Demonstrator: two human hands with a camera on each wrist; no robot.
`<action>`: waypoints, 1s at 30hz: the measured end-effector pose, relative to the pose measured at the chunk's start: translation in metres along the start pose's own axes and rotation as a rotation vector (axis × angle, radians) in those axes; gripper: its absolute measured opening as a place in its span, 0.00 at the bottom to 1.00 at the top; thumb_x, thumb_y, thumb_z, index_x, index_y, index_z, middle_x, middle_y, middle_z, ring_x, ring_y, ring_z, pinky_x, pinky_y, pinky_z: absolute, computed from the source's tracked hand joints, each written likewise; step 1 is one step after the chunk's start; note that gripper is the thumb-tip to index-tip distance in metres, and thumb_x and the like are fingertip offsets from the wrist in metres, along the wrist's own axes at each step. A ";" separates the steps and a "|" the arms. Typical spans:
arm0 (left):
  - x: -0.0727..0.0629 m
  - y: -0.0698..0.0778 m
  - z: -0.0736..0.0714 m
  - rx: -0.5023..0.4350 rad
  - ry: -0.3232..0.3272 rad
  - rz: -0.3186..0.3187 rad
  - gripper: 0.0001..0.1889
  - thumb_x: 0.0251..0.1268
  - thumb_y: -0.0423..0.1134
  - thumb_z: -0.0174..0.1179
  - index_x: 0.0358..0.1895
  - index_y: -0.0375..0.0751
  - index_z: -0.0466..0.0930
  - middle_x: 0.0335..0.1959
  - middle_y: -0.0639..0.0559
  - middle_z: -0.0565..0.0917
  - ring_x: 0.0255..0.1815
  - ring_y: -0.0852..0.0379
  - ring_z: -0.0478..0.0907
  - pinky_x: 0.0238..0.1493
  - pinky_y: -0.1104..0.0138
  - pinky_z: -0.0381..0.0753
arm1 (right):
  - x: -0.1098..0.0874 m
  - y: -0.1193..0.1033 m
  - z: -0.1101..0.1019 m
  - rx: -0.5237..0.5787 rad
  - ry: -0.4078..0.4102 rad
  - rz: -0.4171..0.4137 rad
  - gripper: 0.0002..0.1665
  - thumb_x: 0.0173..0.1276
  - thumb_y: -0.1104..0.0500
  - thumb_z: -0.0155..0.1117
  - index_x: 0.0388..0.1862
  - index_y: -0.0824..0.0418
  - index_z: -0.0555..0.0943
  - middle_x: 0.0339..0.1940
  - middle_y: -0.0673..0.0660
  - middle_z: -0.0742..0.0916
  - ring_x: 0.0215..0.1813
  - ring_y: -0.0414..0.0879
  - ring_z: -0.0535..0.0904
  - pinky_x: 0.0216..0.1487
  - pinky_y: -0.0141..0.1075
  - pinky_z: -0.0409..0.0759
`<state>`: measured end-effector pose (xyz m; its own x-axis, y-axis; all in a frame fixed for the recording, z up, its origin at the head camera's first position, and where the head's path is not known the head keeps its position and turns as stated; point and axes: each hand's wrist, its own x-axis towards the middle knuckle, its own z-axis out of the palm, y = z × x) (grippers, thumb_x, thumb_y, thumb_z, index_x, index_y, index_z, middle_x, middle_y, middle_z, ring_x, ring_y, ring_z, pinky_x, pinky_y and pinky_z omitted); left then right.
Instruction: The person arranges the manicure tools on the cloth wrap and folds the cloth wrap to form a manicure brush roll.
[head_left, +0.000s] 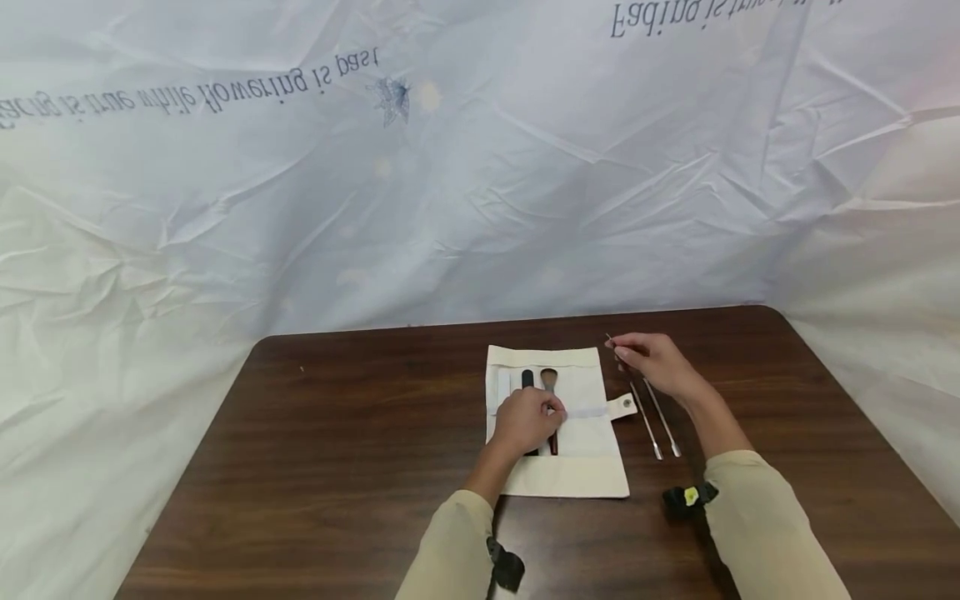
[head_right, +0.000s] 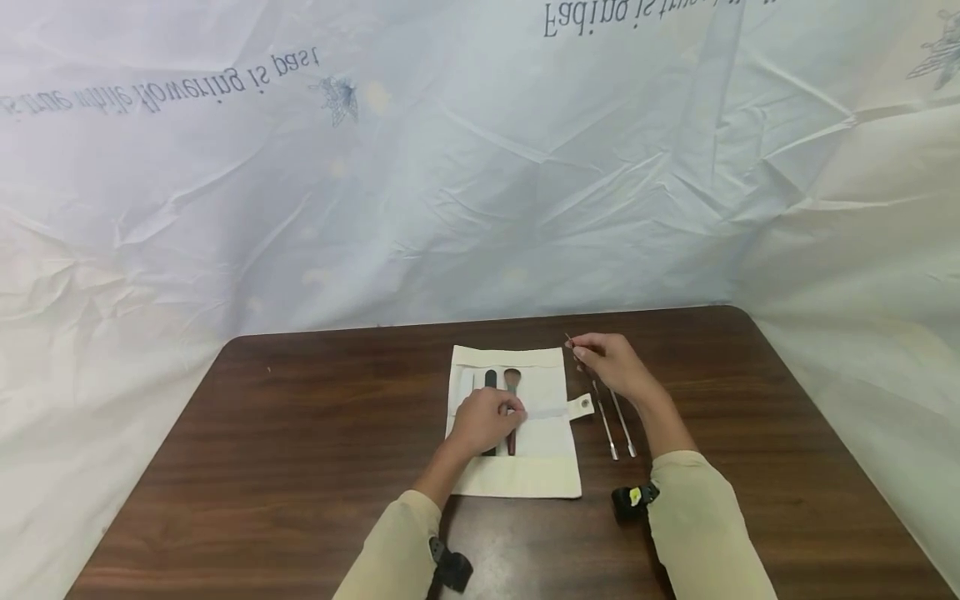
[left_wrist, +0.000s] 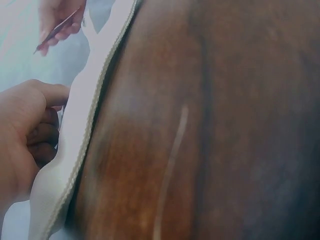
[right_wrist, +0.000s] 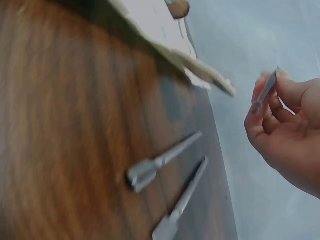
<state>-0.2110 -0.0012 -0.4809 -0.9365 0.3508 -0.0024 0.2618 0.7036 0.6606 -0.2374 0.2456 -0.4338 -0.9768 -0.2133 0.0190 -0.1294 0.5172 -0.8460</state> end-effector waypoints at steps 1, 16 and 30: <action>0.001 0.000 0.000 0.004 -0.002 -0.001 0.07 0.70 0.43 0.64 0.39 0.49 0.91 0.11 0.62 0.68 0.13 0.66 0.64 0.18 0.71 0.62 | 0.002 -0.001 0.001 0.026 -0.014 0.012 0.22 0.81 0.63 0.51 0.65 0.76 0.75 0.57 0.76 0.82 0.40 0.37 0.80 0.41 0.33 0.83; 0.002 -0.001 -0.002 0.003 0.004 0.020 0.06 0.69 0.43 0.65 0.38 0.48 0.91 0.12 0.61 0.69 0.13 0.65 0.64 0.18 0.71 0.62 | 0.032 -0.017 0.045 0.140 0.056 0.109 0.20 0.78 0.60 0.59 0.60 0.74 0.78 0.55 0.71 0.86 0.40 0.31 0.82 0.52 0.40 0.85; -0.001 -0.001 -0.001 0.004 -0.006 0.022 0.06 0.69 0.43 0.65 0.37 0.50 0.91 0.12 0.62 0.70 0.15 0.66 0.64 0.19 0.71 0.62 | 0.033 -0.018 0.065 0.171 -0.035 0.290 0.19 0.75 0.61 0.62 0.57 0.75 0.80 0.41 0.60 0.91 0.34 0.36 0.84 0.38 0.31 0.83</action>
<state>-0.2107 -0.0031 -0.4805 -0.9292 0.3696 0.0080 0.2833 0.6980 0.6577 -0.2557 0.1751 -0.4526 -0.9620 -0.1075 -0.2508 0.1860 0.4142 -0.8910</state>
